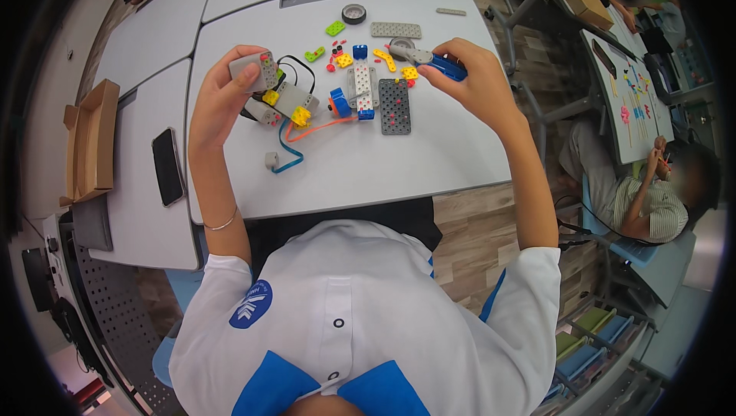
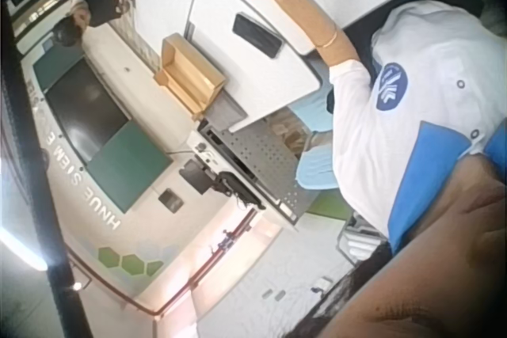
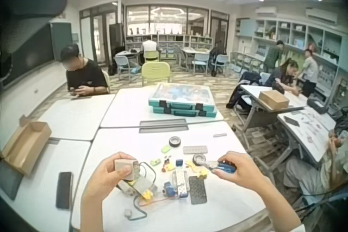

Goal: The person assembles a small educational robotics kit on a white table. They use a blue plastic tool to connect and disconnect colorful plastic components, including gears, beams, and a motor, while occasionally rotating the assembly to access different connection points.

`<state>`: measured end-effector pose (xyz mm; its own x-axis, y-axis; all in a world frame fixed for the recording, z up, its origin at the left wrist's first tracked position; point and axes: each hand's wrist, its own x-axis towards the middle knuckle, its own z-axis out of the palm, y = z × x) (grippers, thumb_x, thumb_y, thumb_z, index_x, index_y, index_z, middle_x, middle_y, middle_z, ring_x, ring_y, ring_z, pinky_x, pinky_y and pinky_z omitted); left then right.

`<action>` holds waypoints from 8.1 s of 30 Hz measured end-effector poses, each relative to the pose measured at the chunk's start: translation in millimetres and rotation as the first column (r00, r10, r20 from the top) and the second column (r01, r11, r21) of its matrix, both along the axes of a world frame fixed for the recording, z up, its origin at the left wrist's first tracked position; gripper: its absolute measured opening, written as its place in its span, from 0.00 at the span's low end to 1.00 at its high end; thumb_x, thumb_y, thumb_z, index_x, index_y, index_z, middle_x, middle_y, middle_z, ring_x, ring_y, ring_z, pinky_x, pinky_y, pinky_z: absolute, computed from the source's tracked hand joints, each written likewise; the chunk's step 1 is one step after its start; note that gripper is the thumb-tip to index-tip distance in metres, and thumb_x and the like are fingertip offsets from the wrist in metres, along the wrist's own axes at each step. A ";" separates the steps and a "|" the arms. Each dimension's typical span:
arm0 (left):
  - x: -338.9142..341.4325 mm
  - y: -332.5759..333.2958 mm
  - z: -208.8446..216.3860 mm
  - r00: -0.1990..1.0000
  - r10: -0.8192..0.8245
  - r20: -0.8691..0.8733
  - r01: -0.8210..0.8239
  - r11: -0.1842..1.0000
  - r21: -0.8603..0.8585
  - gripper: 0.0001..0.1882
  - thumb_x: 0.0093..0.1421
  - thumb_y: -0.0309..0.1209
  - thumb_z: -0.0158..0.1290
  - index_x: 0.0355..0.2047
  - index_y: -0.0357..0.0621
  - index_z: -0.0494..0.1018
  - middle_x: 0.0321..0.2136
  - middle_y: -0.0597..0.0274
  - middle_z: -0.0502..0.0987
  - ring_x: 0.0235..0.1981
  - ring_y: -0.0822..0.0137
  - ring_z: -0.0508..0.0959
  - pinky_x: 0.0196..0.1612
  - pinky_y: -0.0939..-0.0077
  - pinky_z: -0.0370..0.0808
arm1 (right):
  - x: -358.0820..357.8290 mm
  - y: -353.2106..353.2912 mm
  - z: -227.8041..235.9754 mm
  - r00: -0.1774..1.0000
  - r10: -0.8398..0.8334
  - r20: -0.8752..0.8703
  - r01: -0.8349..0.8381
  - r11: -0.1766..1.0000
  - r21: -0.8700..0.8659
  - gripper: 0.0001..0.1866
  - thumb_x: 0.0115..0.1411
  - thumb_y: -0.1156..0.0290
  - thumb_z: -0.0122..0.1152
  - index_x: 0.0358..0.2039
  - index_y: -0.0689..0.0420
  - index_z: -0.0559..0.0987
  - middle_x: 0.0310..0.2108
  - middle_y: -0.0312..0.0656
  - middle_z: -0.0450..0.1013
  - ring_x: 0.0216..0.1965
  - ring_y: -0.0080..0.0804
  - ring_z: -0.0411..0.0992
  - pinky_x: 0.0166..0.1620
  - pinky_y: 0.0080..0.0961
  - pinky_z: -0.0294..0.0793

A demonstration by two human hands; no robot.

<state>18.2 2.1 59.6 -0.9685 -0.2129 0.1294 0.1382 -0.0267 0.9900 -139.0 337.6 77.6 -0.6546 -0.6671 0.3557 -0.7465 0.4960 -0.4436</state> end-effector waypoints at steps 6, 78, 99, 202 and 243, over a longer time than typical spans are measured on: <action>-3.2 8.1 -8.9 0.998 -0.008 0.064 0.005 0.998 0.055 0.19 0.63 0.39 0.60 0.48 0.40 0.74 0.41 0.56 0.79 0.47 0.67 0.78 0.53 0.72 0.74 | -23.3 -7.1 -40.8 0.995 -0.030 -0.100 0.051 0.976 0.211 0.21 0.55 0.52 0.71 0.36 0.59 0.83 0.34 0.44 0.79 0.33 0.40 0.79 0.37 0.31 0.78; -125.1 50.7 -25.4 0.991 -0.030 0.133 0.030 1.000 0.000 0.19 0.72 0.48 0.44 0.33 0.49 0.76 0.26 0.69 0.78 0.25 0.77 0.75 0.28 0.80 0.69 | 14.2 -42.1 9.9 0.839 -0.012 -0.544 -0.056 0.993 -0.108 0.23 0.51 0.58 0.74 0.43 0.57 0.82 0.35 0.39 0.77 0.33 0.36 0.75 0.36 0.30 0.73; -129.4 59.7 -34.1 0.996 0.084 -0.007 -0.081 0.936 -0.343 0.23 0.70 0.44 0.44 0.34 0.35 0.77 0.23 0.59 0.75 0.23 0.70 0.73 0.30 0.71 0.71 | 21.4 -48.1 -2.1 0.855 -0.013 -0.519 0.031 0.999 0.027 0.19 0.55 0.57 0.71 0.36 0.58 0.78 0.30 0.36 0.73 0.20 0.32 0.74 0.24 0.24 0.73; -99.1 -90.2 -78.2 0.941 0.203 0.270 -0.168 0.974 -0.150 0.33 0.54 0.32 0.66 0.59 0.34 0.69 0.50 0.52 0.77 0.51 0.63 0.79 0.54 0.69 0.76 | 2.4 50.2 -81.6 0.971 -0.231 -0.062 0.239 0.932 0.274 0.22 0.56 0.62 0.68 0.48 0.60 0.79 0.45 0.44 0.73 0.47 0.41 0.72 0.51 0.36 0.71; -69.2 -22.2 -23.6 0.979 -0.170 -0.115 0.128 0.944 -0.305 0.27 0.53 0.15 0.58 0.54 0.46 0.69 0.61 0.51 0.71 0.62 0.59 0.71 0.65 0.66 0.68 | 6.5 52.2 -91.1 0.965 -0.246 -0.095 0.262 0.935 0.240 0.22 0.57 0.62 0.67 0.50 0.59 0.77 0.46 0.42 0.72 0.48 0.41 0.70 0.50 0.37 0.71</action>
<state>-51.0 -20.1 36.1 -0.9543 0.0000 0.2989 0.2907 0.2326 0.9281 -132.5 389.8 -13.5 -0.7957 -0.5538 0.2453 -0.6032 0.7611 -0.2384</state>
